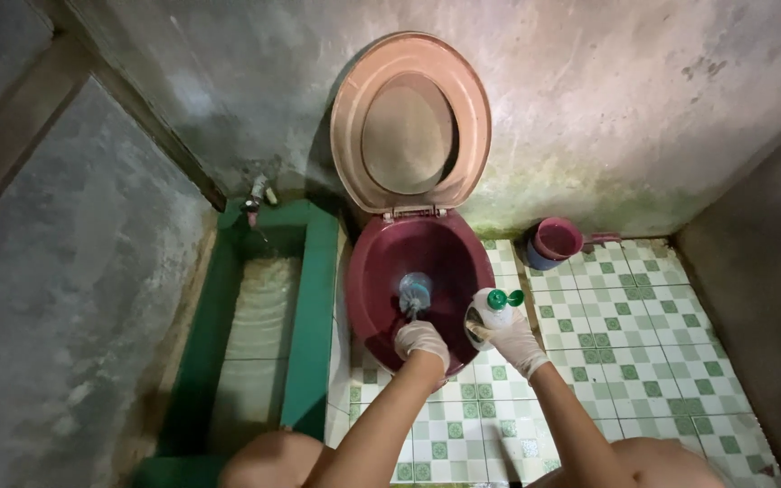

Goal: Cleaning the interior of a toilet bowl using a brush and liquid cleaner

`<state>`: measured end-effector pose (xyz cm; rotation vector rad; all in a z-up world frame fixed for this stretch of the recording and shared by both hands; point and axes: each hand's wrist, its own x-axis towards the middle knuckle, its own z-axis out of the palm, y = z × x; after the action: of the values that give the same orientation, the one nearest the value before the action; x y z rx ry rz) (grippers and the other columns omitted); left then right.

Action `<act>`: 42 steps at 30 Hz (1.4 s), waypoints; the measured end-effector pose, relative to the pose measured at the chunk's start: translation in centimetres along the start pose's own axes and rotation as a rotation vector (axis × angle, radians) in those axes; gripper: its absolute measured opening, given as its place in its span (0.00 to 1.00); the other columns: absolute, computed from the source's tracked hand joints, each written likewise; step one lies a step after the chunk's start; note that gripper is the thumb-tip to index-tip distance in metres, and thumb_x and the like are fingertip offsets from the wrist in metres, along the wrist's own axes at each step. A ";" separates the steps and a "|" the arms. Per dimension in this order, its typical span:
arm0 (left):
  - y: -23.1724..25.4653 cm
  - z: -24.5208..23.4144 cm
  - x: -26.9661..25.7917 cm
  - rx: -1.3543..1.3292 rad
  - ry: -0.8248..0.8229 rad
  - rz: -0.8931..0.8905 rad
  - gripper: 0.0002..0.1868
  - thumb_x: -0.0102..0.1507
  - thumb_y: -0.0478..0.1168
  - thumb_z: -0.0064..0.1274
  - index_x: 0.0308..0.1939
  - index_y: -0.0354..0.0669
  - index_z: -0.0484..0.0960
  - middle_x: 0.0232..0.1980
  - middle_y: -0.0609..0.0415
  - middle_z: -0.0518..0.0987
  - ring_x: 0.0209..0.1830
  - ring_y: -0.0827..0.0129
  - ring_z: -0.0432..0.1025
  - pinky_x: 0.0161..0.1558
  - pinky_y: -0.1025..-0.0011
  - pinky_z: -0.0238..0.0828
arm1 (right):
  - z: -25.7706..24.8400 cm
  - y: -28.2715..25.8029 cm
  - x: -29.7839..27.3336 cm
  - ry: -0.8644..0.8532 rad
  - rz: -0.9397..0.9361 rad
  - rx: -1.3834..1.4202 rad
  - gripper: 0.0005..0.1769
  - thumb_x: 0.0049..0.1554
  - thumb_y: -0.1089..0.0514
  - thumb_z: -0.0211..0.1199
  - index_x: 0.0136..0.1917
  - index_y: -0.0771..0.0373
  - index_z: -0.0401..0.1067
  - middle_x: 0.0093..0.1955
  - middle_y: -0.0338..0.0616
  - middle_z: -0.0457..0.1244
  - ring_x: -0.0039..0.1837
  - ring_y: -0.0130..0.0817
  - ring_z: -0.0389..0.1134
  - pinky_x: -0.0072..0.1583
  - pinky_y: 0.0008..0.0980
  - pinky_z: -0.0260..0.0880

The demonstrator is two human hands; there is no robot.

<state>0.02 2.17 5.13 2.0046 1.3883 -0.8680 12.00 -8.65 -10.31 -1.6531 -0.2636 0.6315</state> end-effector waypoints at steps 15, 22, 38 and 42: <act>-0.2 12.6 18.9 0.036 0.176 0.148 0.39 0.54 0.39 0.70 0.63 0.21 0.72 0.63 0.31 0.75 0.62 0.39 0.72 0.49 0.40 0.75 | 0.6 -2.7 -1.1 0.013 0.003 -0.101 0.39 0.31 0.62 0.89 0.55 0.63 0.77 0.50 0.55 0.72 0.56 0.44 0.73 0.60 0.44 0.74; -0.1 3.7 1.9 0.106 -0.161 0.112 0.42 0.59 0.41 0.63 0.76 0.38 0.64 0.75 0.44 0.67 0.75 0.49 0.62 0.63 0.49 0.70 | 0.0 -0.4 0.6 0.015 -0.007 -0.175 0.41 0.30 0.60 0.89 0.57 0.64 0.77 0.52 0.55 0.71 0.57 0.43 0.72 0.62 0.43 0.72; 0.7 2.6 2.4 0.193 -0.066 0.007 0.21 0.67 0.30 0.50 0.65 0.44 0.77 0.63 0.49 0.78 0.59 0.44 0.75 0.33 0.43 0.77 | -0.1 -0.7 0.0 0.043 0.020 -0.096 0.39 0.31 0.62 0.89 0.56 0.62 0.78 0.50 0.51 0.72 0.56 0.39 0.73 0.61 0.40 0.73; -0.6 3.0 0.6 0.063 -0.132 0.050 0.21 0.64 0.31 0.52 0.62 0.43 0.79 0.59 0.53 0.81 0.61 0.43 0.74 0.35 0.44 0.78 | -0.2 -0.4 0.1 0.026 0.007 -0.097 0.39 0.32 0.63 0.88 0.56 0.62 0.77 0.51 0.51 0.72 0.57 0.40 0.73 0.60 0.41 0.74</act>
<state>-0.96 0.48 2.71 1.9811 1.2475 -1.0132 12.29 -8.73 -9.96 -1.7545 -0.2729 0.6105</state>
